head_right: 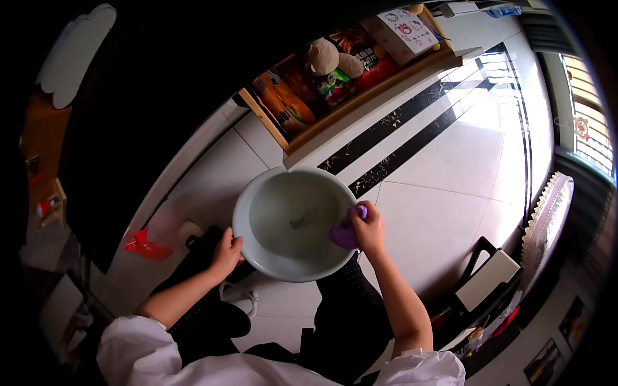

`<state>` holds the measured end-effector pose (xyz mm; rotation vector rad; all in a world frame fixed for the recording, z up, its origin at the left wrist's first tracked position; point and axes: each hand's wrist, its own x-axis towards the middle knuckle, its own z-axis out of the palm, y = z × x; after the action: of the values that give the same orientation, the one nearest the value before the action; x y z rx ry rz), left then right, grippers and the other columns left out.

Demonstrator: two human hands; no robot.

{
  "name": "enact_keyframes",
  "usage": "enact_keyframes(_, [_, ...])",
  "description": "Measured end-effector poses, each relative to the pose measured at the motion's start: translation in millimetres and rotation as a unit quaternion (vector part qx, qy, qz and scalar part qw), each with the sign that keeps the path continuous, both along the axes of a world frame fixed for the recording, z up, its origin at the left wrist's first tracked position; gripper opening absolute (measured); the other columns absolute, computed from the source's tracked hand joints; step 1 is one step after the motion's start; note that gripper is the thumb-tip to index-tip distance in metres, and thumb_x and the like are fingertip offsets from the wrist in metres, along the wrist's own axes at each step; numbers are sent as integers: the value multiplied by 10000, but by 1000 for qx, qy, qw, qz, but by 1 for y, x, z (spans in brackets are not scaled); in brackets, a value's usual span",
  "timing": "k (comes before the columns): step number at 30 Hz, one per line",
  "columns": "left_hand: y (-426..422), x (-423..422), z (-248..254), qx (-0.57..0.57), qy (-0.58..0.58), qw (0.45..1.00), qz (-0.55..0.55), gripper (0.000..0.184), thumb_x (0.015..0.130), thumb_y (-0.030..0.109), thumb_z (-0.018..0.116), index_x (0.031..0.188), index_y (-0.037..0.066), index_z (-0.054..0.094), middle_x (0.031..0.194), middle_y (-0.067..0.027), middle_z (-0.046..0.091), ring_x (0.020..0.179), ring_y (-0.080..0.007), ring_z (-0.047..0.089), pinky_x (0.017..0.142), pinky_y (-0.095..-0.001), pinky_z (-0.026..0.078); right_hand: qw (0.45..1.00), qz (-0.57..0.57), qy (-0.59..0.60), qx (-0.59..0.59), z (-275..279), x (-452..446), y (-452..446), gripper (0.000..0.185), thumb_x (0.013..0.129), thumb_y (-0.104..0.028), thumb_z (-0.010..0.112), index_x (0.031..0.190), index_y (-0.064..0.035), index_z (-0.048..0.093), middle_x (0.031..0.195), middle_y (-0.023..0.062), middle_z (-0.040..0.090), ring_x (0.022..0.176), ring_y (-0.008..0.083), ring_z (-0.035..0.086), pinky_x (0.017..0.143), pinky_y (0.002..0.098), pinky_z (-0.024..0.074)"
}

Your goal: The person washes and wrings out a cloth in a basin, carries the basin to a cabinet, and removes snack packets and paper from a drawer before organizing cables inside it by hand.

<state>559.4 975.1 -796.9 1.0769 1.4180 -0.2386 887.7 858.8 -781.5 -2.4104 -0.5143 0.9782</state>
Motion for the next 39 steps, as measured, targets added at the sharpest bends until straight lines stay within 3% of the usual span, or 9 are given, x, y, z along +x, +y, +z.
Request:
enact_keyframes(5, [12,-2,-49,-19,1,999,-31,174,938,185,457,947,25,390,769,-104,557,622,-189,582,545,-326,501,999,30,9,31,-59,10,9,259,765,-224,644,914,-14,612,759,168,622,726,281,622,691,355,485])
enact_keyframes(8, [21,4,-71,-24,-32,999,-10,152,948,168,451,964,34,382,783,-78,539,608,-139,551,524,-270,493,998,49,-20,44,-81,16,19,242,787,-184,642,908,22,602,712,96,624,674,135,586,635,303,479])
enact_keyframes(11, [27,4,-83,-21,-33,999,-7,160,952,173,448,983,33,376,802,-75,526,619,-129,544,529,-255,495,998,50,-9,22,-88,24,33,261,768,-236,645,919,-24,617,767,161,634,729,264,632,683,350,488])
enact_keyframes(23, [32,3,-99,-19,-64,998,18,170,956,180,443,993,28,378,831,-87,524,648,-143,549,537,-269,501,994,106,-29,27,-107,34,50,275,759,-227,637,927,-9,630,771,171,642,732,273,644,697,344,492])
enact_keyframes(26, [31,5,-103,-4,-57,998,27,205,957,212,437,1020,22,395,731,-95,551,575,-174,557,539,-326,473,992,113,-36,39,-110,35,48,267,760,-217,640,927,-9,630,769,170,643,731,264,644,693,343,492])
enact_keyframes(33, [31,4,-116,12,-98,995,17,135,935,143,456,941,33,378,693,-104,554,525,-194,558,520,-343,455,993,113,-30,26,-118,43,38,266,766,-209,645,944,-12,633,777,162,651,738,255,651,700,340,498])
enact_keyframes(36, [36,5,-112,-11,-105,994,7,123,921,114,469,945,32,380,718,-108,558,598,-197,582,561,-350,464,992,125,-26,-7,-118,46,43,299,766,-210,639,986,-7,629,816,185,656,795,293,656,726,364,502])
enact_keyframes(39, [36,-5,-118,12,-105,991,-79,236,910,96,476,1120,8,411,803,-120,571,720,-212,595,652,-356,480,975,203,-60,-74,-100,46,49,311,767,-216,637,1012,-26,623,868,202,653,843,342,638,737,398,497])
